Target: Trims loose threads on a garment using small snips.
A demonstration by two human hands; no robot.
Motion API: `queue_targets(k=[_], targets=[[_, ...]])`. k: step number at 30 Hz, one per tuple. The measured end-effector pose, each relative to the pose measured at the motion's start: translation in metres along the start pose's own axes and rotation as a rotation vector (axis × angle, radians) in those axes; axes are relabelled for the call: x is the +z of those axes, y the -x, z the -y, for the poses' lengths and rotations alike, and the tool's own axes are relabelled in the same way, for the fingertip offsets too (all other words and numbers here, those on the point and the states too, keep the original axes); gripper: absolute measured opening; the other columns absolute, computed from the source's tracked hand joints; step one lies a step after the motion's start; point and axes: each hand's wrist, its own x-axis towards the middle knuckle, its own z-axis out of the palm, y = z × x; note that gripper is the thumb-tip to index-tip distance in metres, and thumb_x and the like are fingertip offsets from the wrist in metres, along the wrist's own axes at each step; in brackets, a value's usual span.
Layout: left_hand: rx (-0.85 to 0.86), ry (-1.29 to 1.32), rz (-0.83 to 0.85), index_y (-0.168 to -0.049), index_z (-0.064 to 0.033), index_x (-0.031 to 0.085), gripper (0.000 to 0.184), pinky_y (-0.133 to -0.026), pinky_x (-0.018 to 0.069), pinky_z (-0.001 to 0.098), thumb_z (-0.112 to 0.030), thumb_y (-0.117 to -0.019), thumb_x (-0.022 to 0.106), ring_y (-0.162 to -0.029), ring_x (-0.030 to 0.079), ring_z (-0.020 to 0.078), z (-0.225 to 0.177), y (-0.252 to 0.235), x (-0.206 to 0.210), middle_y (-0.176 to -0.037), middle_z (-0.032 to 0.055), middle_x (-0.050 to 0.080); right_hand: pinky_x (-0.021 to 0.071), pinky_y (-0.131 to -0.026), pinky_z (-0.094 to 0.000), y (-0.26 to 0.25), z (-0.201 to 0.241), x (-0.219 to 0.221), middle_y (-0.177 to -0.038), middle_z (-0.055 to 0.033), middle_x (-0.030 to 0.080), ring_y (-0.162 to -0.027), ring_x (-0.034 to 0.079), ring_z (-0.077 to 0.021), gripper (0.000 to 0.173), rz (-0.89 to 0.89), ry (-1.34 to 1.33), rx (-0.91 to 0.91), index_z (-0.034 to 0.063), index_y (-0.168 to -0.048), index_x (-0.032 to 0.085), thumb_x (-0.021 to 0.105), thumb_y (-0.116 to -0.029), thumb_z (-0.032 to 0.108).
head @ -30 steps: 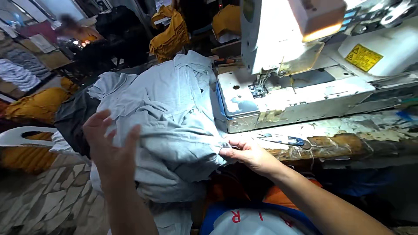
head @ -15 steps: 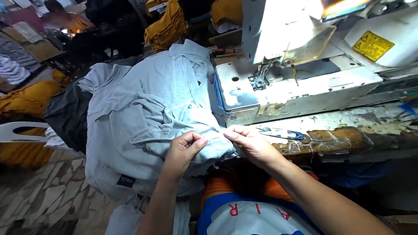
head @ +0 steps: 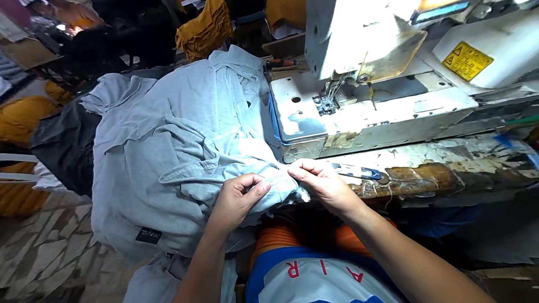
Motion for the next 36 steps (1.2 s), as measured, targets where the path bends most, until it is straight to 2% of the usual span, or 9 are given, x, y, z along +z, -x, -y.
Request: queue_targets(k=[5, 9, 11, 18, 21, 23, 25, 29, 36], targets=[[-0.016, -0.014, -0.026, -0.087, -0.0077, 0.074, 0.012, -0.064, 0.0499, 0.0116, -0.004, -0.0946, 0.065, -0.068, 0.06, -0.0062, 0.0, 0.0, 0.003, -0.075, -0.0095, 0.068, 0.0552, -0.089, -0.0278, 0.023, 0.001, -0.019, -0.109, -0.0016, 0.071, -0.103, 0.066, -0.0096, 0.023, -0.252, 0.72, -0.316, 0.0104, -0.114, 0.074, 0.062, -0.0999, 0.024], [-0.052, -0.015, -0.055, -0.085, -0.0086, 0.074, 0.013, -0.059, 0.0469, 0.0116, -0.004, -0.0934, 0.066, -0.064, 0.058, -0.006, 0.001, 0.001, 0.005, -0.072, -0.0091, 0.067, 0.0492, -0.093, -0.0622, 0.055, -0.005, -0.054, -0.102, -0.0238, 0.069, -0.102, 0.066, -0.0469, 0.039, -0.4, 1.328, -0.199, 0.0034, -0.127, 0.069, 0.056, -0.0961, 0.022], [-0.056, -0.024, -0.054, -0.084, -0.0093, 0.074, 0.013, -0.058, 0.0458, 0.0112, -0.004, -0.0933, 0.066, -0.063, 0.057, -0.0064, 0.001, 0.001, 0.007, -0.072, -0.0098, 0.067, 0.0455, -0.097, -0.0652, 0.061, -0.012, -0.061, -0.095, -0.0245, 0.068, -0.1, 0.064, -0.0499, 0.037, -0.377, 1.4, -0.204, 0.004, -0.124, 0.072, 0.052, -0.0952, 0.017], [-0.043, -0.053, -0.042, -0.088, -0.0084, 0.074, 0.007, -0.069, 0.0532, 0.0145, -0.005, -0.0921, 0.068, -0.072, 0.064, -0.0035, -0.001, 0.004, 0.009, -0.078, -0.0077, 0.07, 0.0438, -0.091, -0.0521, 0.06, -0.023, -0.077, -0.089, -0.0153, 0.066, -0.089, 0.062, -0.0326, 0.03, -0.337, 1.236, -0.381, 0.0095, -0.114, 0.078, 0.059, -0.0995, 0.028], [-0.018, -0.091, -0.029, -0.091, -0.0079, 0.075, 0.005, -0.075, 0.055, 0.0151, -0.007, -0.0913, 0.07, -0.079, 0.066, -0.0031, -0.001, 0.004, 0.012, -0.085, -0.0068, 0.073, 0.0549, -0.077, -0.0222, 0.069, -0.01, -0.072, -0.093, -0.0126, 0.068, -0.08, 0.065, -0.0104, 0.017, -0.497, 0.935, -0.609, 0.0034, -0.103, 0.074, 0.064, -0.1002, 0.016], [-0.031, -0.093, -0.055, -0.09, -0.008, 0.075, 0.006, -0.073, 0.0541, 0.0139, -0.006, -0.0917, 0.07, -0.077, 0.065, -0.0039, -0.002, 0.004, 0.016, -0.083, -0.0066, 0.072, 0.0542, -0.068, -0.013, 0.076, 0.013, -0.053, -0.1, 0.003, 0.066, -0.077, 0.063, 0.0025, 0.013, -0.493, 0.703, -0.657, 0.017, -0.114, 0.068, 0.059, -0.1055, 0.022], [-0.049, -0.083, -0.08, -0.089, -0.0075, 0.074, 0.008, -0.071, 0.0528, 0.0137, -0.006, -0.0933, 0.068, -0.074, 0.064, -0.0037, -0.004, 0.003, 0.019, -0.08, -0.0063, 0.07, 0.0523, -0.065, -0.0118, 0.081, 0.027, -0.028, -0.105, 0.0104, 0.069, -0.076, 0.062, 0.0063, 0.022, -0.326, 0.514, -0.556, 0.0239, -0.125, 0.066, 0.052, -0.1088, 0.026], [-0.056, -0.048, -0.116, -0.092, -0.0064, 0.072, 0.012, -0.07, 0.0531, 0.0152, -0.005, -0.0969, 0.062, -0.073, 0.064, -0.0018, -0.003, 0.003, 0.027, -0.079, -0.0054, 0.069, 0.0463, -0.056, -0.0116, 0.071, 0.01, 0.018, -0.103, 0.0019, 0.069, -0.065, 0.053, 0.0066, 0.031, 0.004, 0.147, -0.142, -0.0019, -0.129, 0.061, 0.045, -0.1083, 0.015], [-0.06, -0.02, -0.13, -0.091, -0.0053, 0.071, 0.014, -0.067, 0.0518, 0.0156, -0.006, -0.0999, 0.059, -0.07, 0.062, -0.0019, -0.003, 0.005, 0.026, -0.075, -0.0055, 0.067, 0.0539, -0.051, -0.0166, 0.054, -0.013, 0.044, -0.083, 0.0044, 0.065, -0.057, 0.059, 0.0004, 0.028, -0.006, 0.007, 0.017, -0.0011, -0.125, 0.061, 0.046, -0.1085, 0.015]])
